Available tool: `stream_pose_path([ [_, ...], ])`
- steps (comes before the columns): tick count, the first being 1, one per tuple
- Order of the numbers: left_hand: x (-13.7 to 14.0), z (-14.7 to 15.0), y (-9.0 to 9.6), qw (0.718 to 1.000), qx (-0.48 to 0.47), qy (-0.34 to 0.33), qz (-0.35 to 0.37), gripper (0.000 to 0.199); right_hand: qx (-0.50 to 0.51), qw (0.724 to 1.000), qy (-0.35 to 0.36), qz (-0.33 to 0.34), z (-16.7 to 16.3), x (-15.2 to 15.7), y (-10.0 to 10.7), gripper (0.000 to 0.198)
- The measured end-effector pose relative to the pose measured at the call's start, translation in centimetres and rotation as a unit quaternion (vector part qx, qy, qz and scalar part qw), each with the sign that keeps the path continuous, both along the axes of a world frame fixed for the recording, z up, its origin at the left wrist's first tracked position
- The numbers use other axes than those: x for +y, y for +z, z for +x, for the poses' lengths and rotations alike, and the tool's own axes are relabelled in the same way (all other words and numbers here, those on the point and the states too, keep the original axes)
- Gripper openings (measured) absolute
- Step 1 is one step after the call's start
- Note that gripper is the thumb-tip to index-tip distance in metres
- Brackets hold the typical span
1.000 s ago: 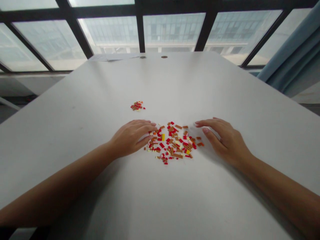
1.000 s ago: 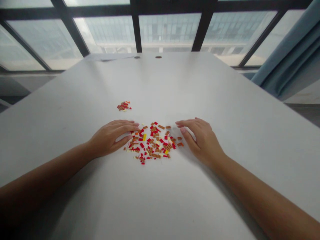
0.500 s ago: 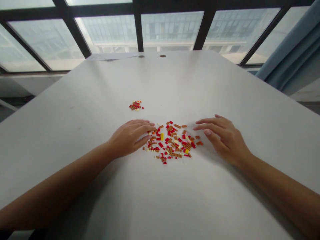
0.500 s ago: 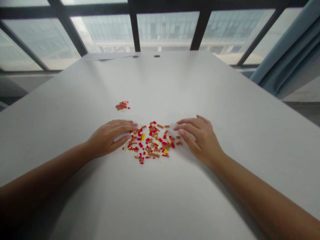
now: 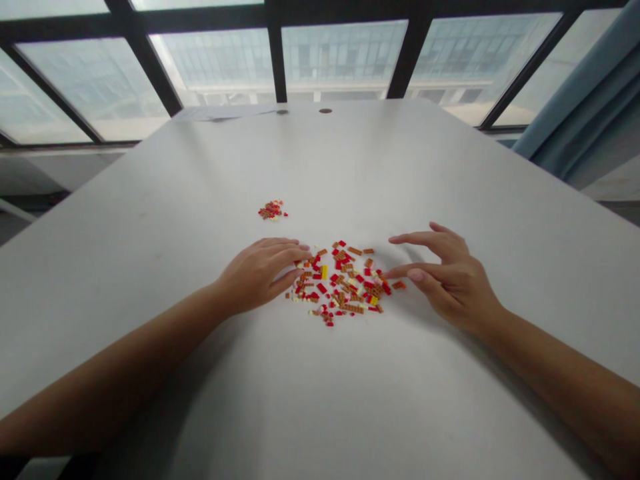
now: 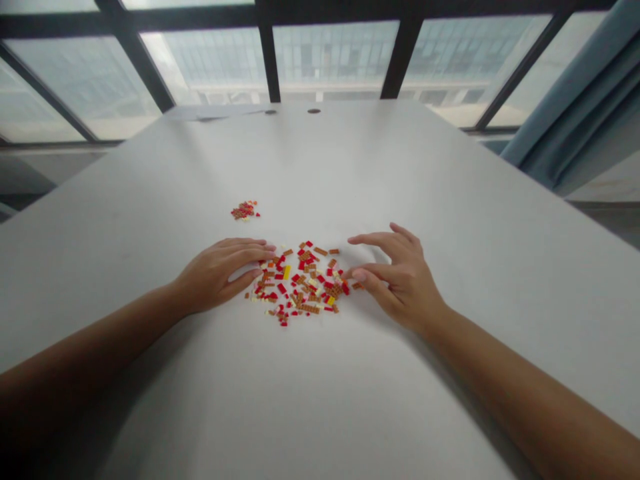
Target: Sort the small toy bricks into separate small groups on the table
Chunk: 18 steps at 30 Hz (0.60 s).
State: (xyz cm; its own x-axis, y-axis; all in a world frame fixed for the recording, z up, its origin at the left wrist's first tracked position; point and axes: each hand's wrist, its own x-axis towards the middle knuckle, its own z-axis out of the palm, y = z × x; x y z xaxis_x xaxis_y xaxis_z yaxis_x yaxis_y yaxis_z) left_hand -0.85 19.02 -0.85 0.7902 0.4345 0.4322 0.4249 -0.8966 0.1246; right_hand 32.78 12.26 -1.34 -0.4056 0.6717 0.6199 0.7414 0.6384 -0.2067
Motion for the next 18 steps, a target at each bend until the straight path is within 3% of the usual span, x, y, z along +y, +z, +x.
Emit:
stream_pose_path([
  [10,-0.06,-0.06,0.28,1.000,0.003,0.001,-0.019,0.028,0.005,1.000,-0.023,-0.021,-0.08,0.01,0.14,0.044],
  [18,-0.01,-0.02,0.13,1.000,0.008,0.008,-0.024,0.029,0.014,1.000,0.005,-0.026,-0.19,-0.18,0.58,0.043],
])
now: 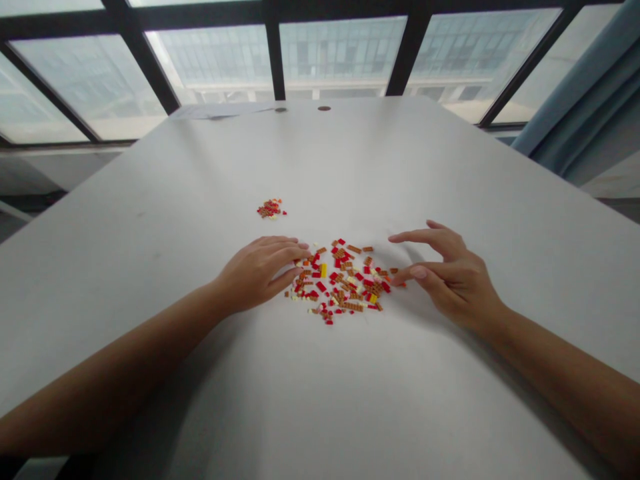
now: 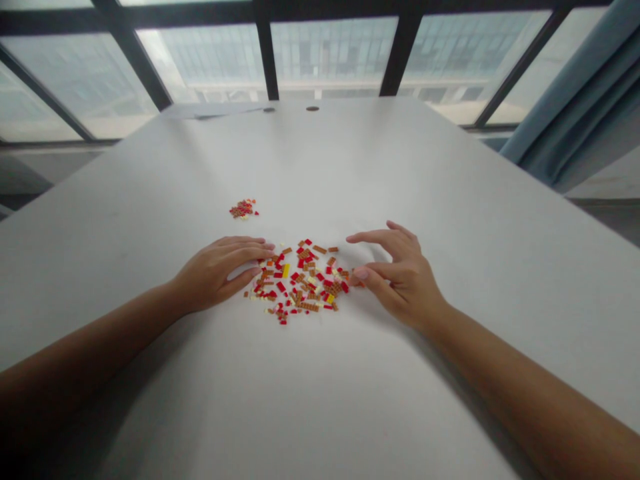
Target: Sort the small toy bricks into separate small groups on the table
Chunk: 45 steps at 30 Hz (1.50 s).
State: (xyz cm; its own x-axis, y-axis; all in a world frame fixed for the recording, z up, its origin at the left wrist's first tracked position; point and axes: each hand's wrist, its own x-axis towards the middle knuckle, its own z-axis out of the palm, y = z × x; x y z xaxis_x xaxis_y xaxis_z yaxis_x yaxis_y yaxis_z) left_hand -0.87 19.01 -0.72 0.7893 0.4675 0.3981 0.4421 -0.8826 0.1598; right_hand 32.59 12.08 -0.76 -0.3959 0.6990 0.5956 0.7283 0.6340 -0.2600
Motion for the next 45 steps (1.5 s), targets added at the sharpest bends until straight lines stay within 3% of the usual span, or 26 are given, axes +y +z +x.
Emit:
stream_pose_path([
  [5,0.0,0.1,0.0,1.000,-0.003,-0.003,0.007,0.028,-0.013,0.999,0.035,0.014,-0.1,0.0,0.1,0.034],
  [10,0.0,0.0,0.1,1.000,-0.004,-0.009,0.009,0.027,-0.001,1.000,0.008,0.006,-0.2,-0.1,0.2,0.038],
  [16,0.0,-0.1,0.0,1.000,-0.004,-0.008,0.004,0.027,-0.019,0.998,0.053,0.021,-0.7,-0.3,0.2,0.035],
  [22,0.0,-0.1,0.0,1.000,-0.002,-0.004,-0.005,0.028,-0.025,1.000,0.012,0.007,-0.7,-0.5,0.4,0.040],
  [27,0.0,0.0,0.0,1.000,-0.007,-0.007,0.005,0.027,-0.042,0.996,0.068,0.027,-1.0,-0.7,0.4,0.038],
  [33,0.0,-0.2,-0.1,1.000,-0.003,-0.003,-0.007,0.028,-0.056,0.997,0.048,0.036,-0.9,-0.7,0.4,0.033],
  [39,0.0,-0.1,-0.1,1.000,-0.002,-0.003,-0.004,0.027,-0.074,0.992,0.093,0.042,-1.3,-0.9,0.6,0.031],
  [45,0.0,-0.1,-0.1,1.000,-0.008,-0.009,0.007,0.026,-0.047,0.994,0.055,0.076,-1.5,-0.9,0.3,0.033],
])
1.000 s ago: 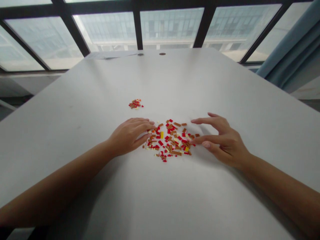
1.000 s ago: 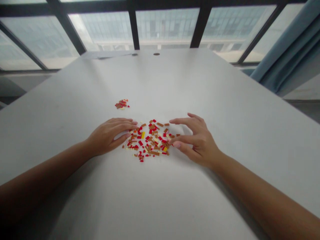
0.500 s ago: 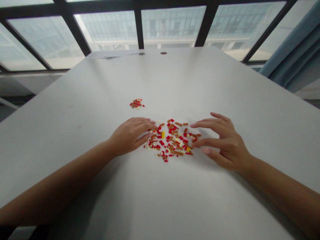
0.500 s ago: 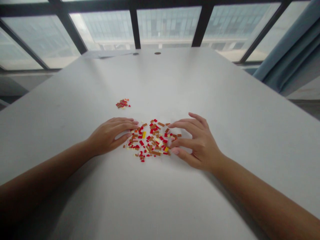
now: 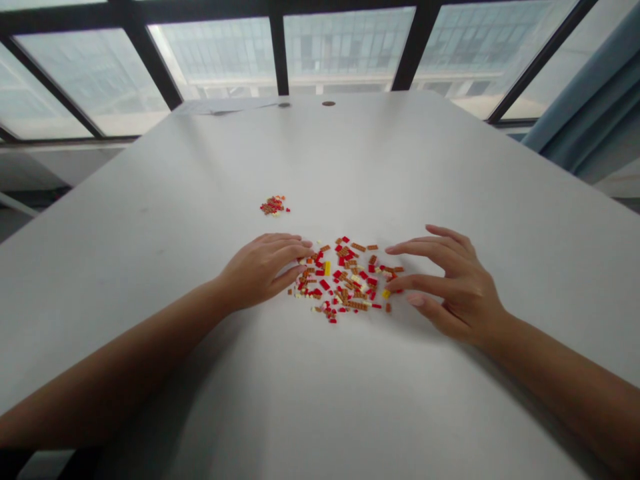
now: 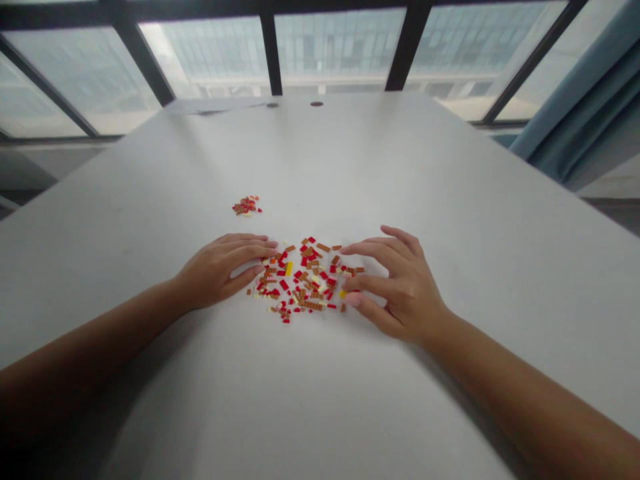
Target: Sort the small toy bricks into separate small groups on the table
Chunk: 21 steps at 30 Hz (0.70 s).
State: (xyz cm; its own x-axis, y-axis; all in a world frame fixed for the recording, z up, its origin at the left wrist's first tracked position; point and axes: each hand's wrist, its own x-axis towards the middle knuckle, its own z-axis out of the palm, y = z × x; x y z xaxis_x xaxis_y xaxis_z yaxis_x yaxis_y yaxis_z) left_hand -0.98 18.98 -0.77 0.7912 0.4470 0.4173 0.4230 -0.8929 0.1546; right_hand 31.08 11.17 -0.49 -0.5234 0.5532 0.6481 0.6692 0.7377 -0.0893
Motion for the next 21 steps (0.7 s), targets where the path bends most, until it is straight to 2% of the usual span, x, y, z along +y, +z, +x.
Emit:
stream_pose_path([
  [6,0.13,-0.07,-0.16,1.000,0.004,0.003,-0.003,0.027,-0.026,0.999,0.016,-0.013,0.00,0.16,-0.34,0.036],
  [11,0.04,-0.06,-0.25,1.000,-0.002,-0.002,0.013,0.026,-0.007,1.000,0.002,-0.018,-0.08,0.07,-0.33,0.039],
  [16,0.00,0.02,-0.27,1.000,-0.006,-0.007,0.024,0.025,0.003,0.998,-0.031,-0.051,-0.01,0.05,-0.60,0.042],
  [21,0.02,-0.02,-0.17,0.999,-0.011,-0.012,0.029,0.024,0.017,0.998,-0.038,-0.037,0.15,0.08,-0.79,0.037],
])
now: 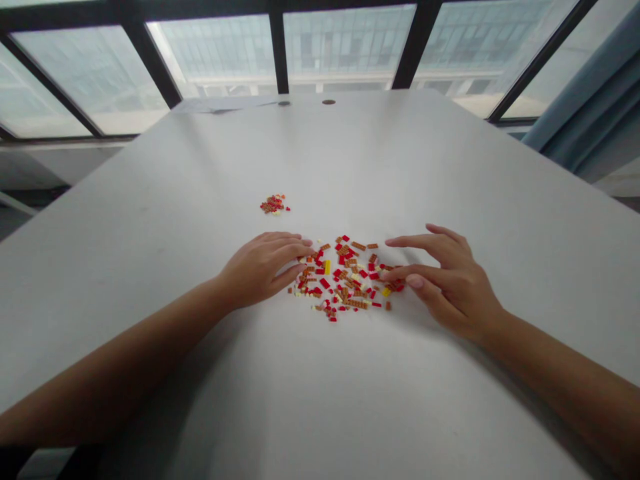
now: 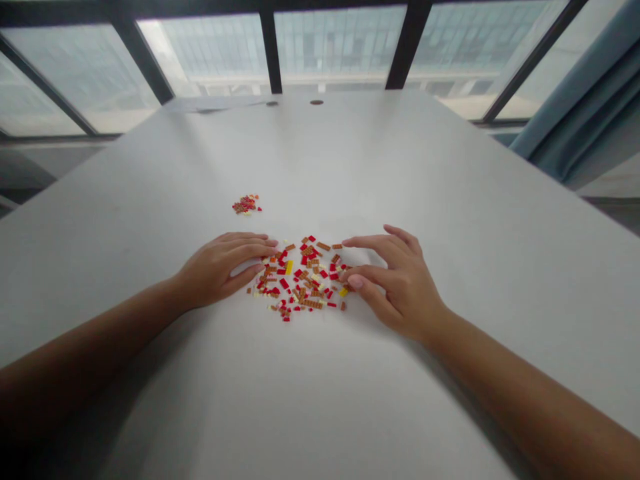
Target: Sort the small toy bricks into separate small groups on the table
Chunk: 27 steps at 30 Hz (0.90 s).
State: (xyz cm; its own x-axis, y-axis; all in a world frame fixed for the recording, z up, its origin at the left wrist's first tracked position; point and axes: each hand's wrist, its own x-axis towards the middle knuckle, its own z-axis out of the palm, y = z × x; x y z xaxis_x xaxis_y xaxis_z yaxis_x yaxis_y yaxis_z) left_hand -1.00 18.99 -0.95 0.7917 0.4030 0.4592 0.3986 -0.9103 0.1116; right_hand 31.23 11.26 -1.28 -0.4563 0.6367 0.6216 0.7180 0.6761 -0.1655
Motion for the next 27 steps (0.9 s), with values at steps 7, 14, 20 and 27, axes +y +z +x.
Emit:
stream_pose_path([
  [7,0.1,0.1,0.0,1.000,0.004,0.002,-0.001,0.025,-0.017,0.998,0.050,0.019,-0.2,0.0,0.2,0.035],
  [14,0.1,0.0,0.0,1.000,0.005,0.002,-0.002,0.026,-0.022,0.998,0.051,0.018,-0.1,0.0,0.6,0.027],
  [20,0.2,0.0,0.0,1.000,0.007,0.006,-0.013,0.025,-0.038,0.992,0.120,0.027,-0.7,-0.2,1.0,0.024],
  [27,0.2,0.2,0.1,1.000,0.010,0.011,-0.018,0.026,-0.076,0.985,0.155,0.017,-0.8,-0.3,1.4,0.020],
])
